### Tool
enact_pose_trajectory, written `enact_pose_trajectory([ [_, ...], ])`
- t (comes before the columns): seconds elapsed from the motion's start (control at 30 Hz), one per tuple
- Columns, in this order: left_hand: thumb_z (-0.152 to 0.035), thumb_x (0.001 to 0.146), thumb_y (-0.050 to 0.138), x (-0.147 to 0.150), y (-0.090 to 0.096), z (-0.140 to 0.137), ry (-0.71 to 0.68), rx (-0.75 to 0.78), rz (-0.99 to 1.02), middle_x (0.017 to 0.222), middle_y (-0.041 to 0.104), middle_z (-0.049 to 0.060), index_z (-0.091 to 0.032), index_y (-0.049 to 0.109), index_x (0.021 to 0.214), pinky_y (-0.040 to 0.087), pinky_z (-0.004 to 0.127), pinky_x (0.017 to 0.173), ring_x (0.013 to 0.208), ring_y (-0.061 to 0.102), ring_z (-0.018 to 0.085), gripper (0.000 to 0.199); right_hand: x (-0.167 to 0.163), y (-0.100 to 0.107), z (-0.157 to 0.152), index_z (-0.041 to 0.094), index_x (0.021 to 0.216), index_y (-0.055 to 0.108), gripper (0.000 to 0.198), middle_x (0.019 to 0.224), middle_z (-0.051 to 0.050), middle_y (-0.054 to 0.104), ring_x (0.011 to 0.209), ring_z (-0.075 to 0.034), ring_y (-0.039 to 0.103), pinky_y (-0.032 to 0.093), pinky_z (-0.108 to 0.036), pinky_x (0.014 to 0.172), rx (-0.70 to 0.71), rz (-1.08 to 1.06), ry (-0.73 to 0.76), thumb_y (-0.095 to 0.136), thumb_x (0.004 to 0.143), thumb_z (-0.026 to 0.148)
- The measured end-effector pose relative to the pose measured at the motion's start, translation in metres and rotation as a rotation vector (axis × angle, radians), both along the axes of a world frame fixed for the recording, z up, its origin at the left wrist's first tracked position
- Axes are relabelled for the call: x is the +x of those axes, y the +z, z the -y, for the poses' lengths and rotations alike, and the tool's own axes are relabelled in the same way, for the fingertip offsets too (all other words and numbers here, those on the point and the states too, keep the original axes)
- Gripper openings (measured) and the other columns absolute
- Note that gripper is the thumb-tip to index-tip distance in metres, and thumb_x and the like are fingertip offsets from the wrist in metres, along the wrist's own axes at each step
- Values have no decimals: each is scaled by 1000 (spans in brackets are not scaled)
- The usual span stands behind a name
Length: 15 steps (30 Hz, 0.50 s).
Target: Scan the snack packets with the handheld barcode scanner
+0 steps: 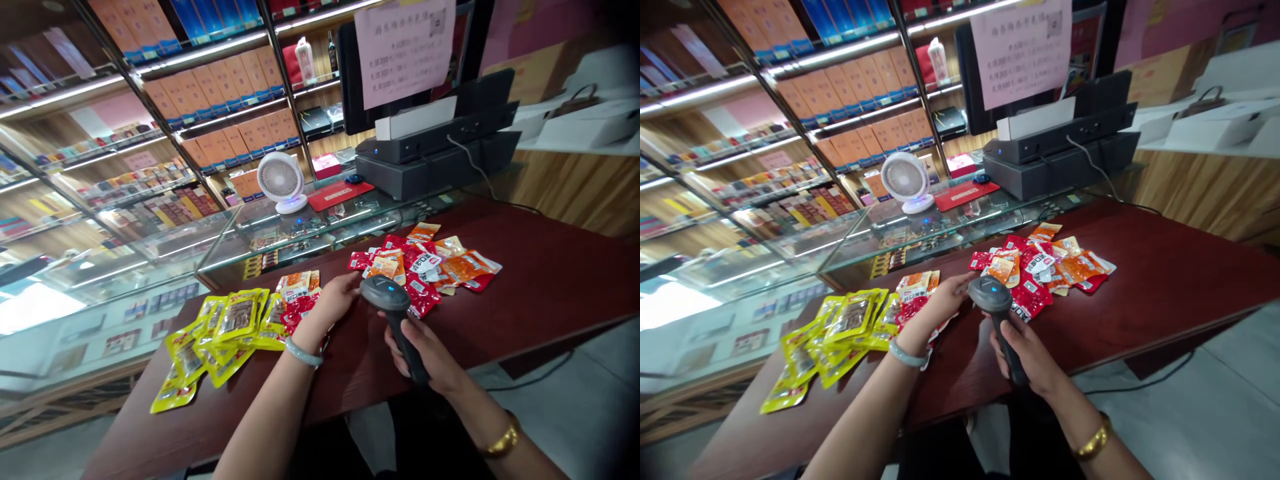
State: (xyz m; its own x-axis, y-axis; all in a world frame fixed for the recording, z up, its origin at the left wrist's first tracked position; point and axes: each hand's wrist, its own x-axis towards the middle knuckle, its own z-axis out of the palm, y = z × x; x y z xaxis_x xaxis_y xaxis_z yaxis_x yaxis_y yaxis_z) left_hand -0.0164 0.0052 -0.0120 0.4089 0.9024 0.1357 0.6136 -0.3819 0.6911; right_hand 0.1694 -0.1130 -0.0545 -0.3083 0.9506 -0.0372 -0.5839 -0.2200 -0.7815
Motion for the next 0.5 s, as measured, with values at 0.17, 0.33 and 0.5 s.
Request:
enact_pose_trajectory([
  [0.17, -44, 68, 76, -46, 14, 9, 206, 81, -663, 131, 58, 19, -18, 66, 118, 28, 55, 109, 131, 44, 38, 56, 0, 4, 1, 21, 107, 54, 44, 66, 5, 54, 39, -6, 46, 36, -18, 35, -41, -1, 6, 67, 82, 55],
  [0.33, -56, 71, 71, -59, 15, 14, 231, 49, -728, 122, 62, 15, -21, 62, 115, 29, 51, 107, 122, 50, 33, 56, -1, 6, 1, 21, 109, 55, 48, 64, 5, 53, 37, -6, 45, 35, -18, 35, -58, 15, 1, 68, 79, 57],
  [0.5, -50, 75, 70, -48, 12, 19, 317, 209, -684, 115, 63, 14, -18, 56, 108, 31, 43, 105, 115, 53, 29, 48, -1, 7, 0, 20, 112, 54, 51, 65, 5, 55, 38, -6, 45, 35, -18, 35, -60, 12, 5, 69, 79, 56],
])
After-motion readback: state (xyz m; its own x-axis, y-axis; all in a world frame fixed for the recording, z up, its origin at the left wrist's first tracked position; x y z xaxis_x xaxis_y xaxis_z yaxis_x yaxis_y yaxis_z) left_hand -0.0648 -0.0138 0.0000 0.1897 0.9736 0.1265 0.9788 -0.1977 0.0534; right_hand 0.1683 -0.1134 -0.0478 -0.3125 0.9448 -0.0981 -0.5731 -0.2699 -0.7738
